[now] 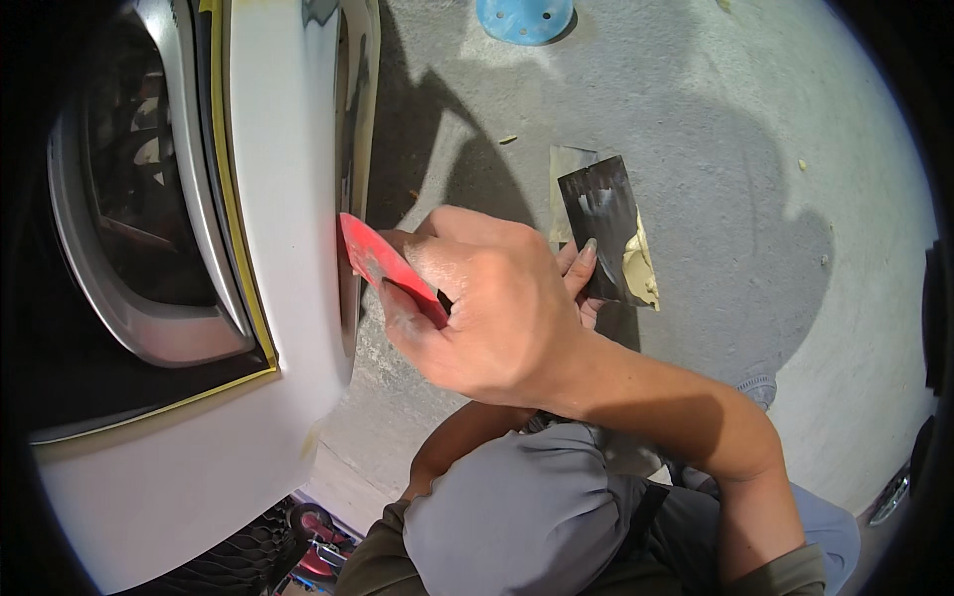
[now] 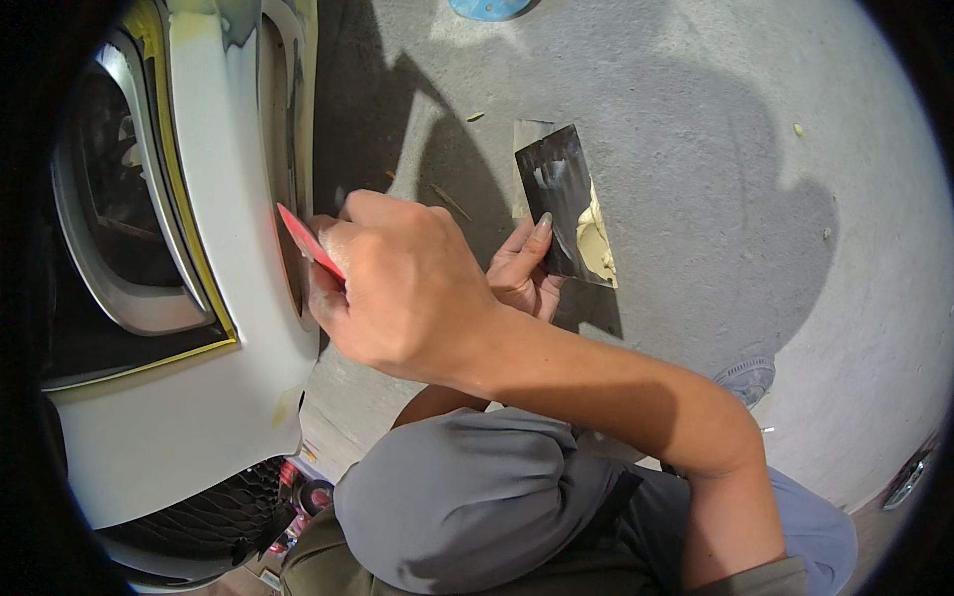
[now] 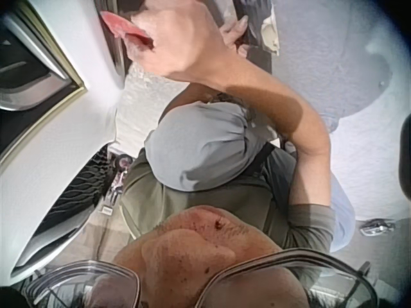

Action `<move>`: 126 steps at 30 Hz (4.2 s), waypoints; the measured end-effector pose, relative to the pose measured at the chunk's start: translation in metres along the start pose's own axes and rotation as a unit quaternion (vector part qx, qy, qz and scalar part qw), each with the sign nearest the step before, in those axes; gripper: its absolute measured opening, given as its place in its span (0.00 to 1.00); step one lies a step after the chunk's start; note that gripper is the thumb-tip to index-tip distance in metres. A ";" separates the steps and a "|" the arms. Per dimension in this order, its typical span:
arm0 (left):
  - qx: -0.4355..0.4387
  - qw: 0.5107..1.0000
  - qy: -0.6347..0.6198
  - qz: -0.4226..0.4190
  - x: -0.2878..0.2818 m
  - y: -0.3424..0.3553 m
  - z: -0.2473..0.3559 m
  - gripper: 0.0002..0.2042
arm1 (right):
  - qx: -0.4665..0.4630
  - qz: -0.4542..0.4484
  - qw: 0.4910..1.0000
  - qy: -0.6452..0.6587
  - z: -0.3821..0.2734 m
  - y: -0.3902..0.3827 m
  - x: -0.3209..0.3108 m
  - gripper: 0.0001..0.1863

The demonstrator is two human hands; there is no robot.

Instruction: The person applies body filler to a white car bumper using a red spreader and a metal putty knife. They repeatedly scoop filler from the knife and spread it over the bumper surface, then smooth the area with a sanding block.

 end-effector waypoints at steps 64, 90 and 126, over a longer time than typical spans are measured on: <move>0.028 0.992 0.034 0.117 0.042 0.007 0.068 0.21 | -0.039 0.067 0.989 0.124 0.079 0.065 -0.135 0.13; -0.007 0.992 -0.062 0.112 0.000 -0.017 0.073 0.21 | -0.032 0.154 0.976 0.151 0.073 0.112 -0.051 0.16; 0.064 0.993 0.088 -0.037 0.270 0.026 0.073 0.20 | -0.304 -0.059 0.906 -0.289 -0.053 -0.006 -0.283 0.26</move>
Point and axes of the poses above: each hand's wrist, its own y-axis towards the middle knuckle, its own x-axis out of the palm, z = x × y, the point moved 7 cm from there along y, towards the middle knuckle, and after that the axes turned 2 degrees about -y, right-handed, at the moved point
